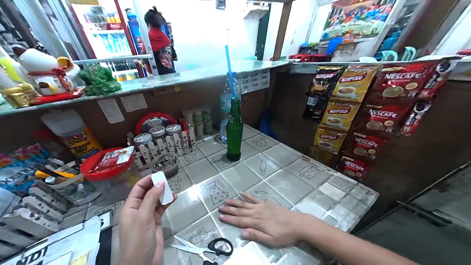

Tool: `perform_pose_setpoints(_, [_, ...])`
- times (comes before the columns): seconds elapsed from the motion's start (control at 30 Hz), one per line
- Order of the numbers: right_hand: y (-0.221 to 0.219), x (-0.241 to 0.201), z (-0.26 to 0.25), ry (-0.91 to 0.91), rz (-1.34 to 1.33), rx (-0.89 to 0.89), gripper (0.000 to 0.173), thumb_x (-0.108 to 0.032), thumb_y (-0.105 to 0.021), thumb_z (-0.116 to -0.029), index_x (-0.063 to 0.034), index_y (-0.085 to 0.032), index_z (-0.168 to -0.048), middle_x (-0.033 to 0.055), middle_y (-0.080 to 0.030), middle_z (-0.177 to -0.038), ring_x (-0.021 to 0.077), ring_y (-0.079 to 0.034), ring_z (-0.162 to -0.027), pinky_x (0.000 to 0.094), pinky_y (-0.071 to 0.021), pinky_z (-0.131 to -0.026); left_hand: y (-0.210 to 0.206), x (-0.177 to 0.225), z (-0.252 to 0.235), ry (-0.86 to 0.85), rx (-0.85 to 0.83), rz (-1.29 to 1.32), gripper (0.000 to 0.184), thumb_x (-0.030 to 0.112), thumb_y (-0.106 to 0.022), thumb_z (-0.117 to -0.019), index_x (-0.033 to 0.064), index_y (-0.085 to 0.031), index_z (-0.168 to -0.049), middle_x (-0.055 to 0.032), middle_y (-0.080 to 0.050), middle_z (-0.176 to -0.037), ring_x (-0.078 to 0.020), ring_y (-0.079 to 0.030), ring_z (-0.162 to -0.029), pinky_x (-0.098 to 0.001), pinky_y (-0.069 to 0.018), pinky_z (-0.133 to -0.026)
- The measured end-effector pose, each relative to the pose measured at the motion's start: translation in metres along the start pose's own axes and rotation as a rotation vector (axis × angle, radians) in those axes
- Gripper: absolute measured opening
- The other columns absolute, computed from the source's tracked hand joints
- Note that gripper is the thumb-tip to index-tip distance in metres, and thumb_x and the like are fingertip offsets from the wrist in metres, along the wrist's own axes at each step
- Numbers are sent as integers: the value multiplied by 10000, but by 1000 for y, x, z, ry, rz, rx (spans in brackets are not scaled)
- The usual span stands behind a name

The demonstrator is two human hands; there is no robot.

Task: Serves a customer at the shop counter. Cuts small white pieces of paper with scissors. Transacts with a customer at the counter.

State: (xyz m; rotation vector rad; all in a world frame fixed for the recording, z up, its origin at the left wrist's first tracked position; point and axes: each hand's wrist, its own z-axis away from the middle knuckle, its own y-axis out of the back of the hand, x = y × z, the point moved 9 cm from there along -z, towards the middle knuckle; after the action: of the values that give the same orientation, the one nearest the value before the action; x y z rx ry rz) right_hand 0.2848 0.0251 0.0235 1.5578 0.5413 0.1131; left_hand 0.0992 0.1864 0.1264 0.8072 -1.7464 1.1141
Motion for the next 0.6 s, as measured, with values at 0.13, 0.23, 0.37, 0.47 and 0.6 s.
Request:
perform_pose_setpoints(0.13, [11, 44, -84, -6, 61, 32, 581, -476, -225, -1109, -217, -367, -1610, -5, -287, -1690, 181, -172, -1581, 556, -67, -1280, 3, -3, -1, -22, 1, -7, 193, 89, -515, -1013, 55, -622, -1171, -62, -671, -995, -155, -689, -797, -322, -619, -733])
perform_pose_setpoints(0.23, [21, 83, -141, -191, 60, 66, 594, -463, -333, -1102, -142, -375, -1600, 50, -297, -1683, 232, -214, -1571, 564, -96, -1269, 4, 0, 0, -44, -6, -21, 202, 91, -509, -1014, 57, -614, -1183, -53, -663, -987, -139, -681, -792, -309, -613, -744])
perform_pose_setpoints(0.37, [23, 119, -161, -476, 35, 31, 677, -520, -257, -1101, -105, -258, -1636, 70, -235, -1704, 239, -191, -1578, 550, -87, -1275, 4, 1, 2, -69, -18, -76, 196, 139, -550, -1008, 104, -640, -1179, -16, -670, -1010, -117, -677, -830, -317, -606, -781])
perform_pose_setpoints(0.47, [26, 111, -122, -540, 67, 33, 656, -486, -253, -1110, -78, -288, -1622, 105, -259, -1692, 267, -214, -1571, 564, -100, -1269, -1, -2, 5, -34, -27, -85, 177, 136, -540, -1024, 112, -634, -1173, -1, -653, -1021, -102, -664, -848, -300, -594, -791])
perform_pose_setpoints(0.6, [44, 41, -30, -499, 189, 215, 609, -431, -260, -1112, -62, -394, -1578, 111, -368, -1644, 273, -281, -1548, 610, -132, -1253, -9, -3, 7, -39, -66, -102, 178, 141, -547, -1027, 111, -635, -1179, 0, -658, -1031, -100, -656, -871, -286, -580, -790])
